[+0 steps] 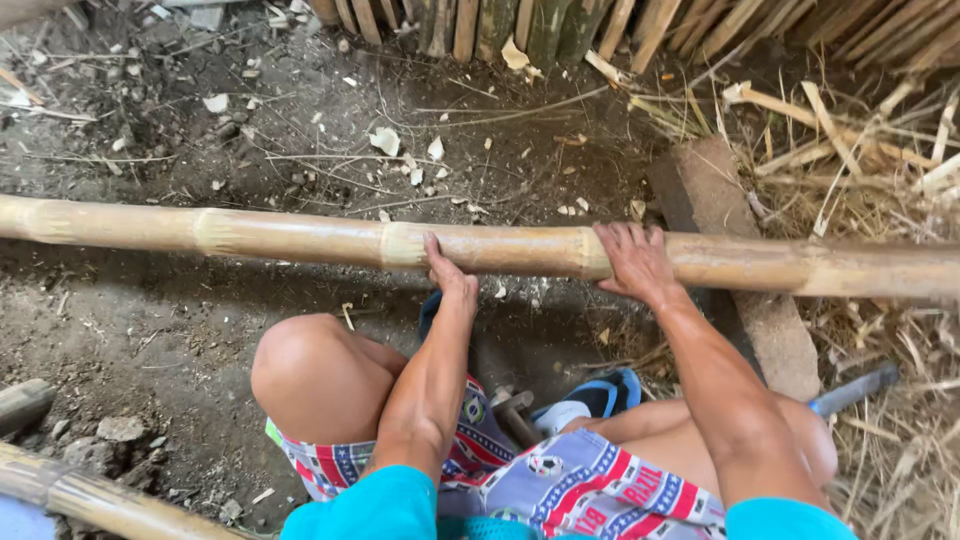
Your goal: The person sits on the ground and uses a machete to shave and smooth a long bamboo pole. They repeatedly strike and scrape the bamboo to remove the outer layer and shape the surface, then inspect the pole and continue refining it.
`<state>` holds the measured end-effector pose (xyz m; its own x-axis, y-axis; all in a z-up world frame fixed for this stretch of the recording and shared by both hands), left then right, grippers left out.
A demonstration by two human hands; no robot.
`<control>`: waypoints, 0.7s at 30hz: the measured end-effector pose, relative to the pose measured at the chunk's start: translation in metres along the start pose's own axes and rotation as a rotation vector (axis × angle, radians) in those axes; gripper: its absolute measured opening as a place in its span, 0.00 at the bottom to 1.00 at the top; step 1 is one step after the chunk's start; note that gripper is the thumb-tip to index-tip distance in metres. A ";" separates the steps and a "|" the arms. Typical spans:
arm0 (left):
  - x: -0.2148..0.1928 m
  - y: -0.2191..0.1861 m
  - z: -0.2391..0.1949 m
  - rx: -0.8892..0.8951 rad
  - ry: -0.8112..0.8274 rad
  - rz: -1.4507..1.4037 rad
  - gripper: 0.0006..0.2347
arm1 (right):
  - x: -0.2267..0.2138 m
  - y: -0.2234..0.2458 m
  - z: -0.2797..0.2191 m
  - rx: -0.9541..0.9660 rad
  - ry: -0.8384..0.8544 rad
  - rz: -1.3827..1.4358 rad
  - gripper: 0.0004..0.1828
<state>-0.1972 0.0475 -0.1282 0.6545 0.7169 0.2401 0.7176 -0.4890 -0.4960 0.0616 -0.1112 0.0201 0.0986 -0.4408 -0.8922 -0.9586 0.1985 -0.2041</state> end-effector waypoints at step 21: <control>0.091 -0.265 -0.207 0.468 0.618 -0.050 0.49 | -0.180 0.030 -0.021 -0.056 -0.930 0.220 0.70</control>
<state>-0.2785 0.1393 0.1971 0.7363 0.2586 0.6252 0.6647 -0.1043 -0.7398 0.0096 -0.0440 0.1826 0.0646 0.4779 -0.8760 -0.9899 0.1417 0.0043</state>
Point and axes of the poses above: each hand's wrist, its own z-axis towards the middle knuckle, its own x-axis out of the palm, y = z × x, the point moved 1 cm from there along z, towards the middle knuckle, and after that the axes turned 7 degrees about x, right-handed, at the moved point
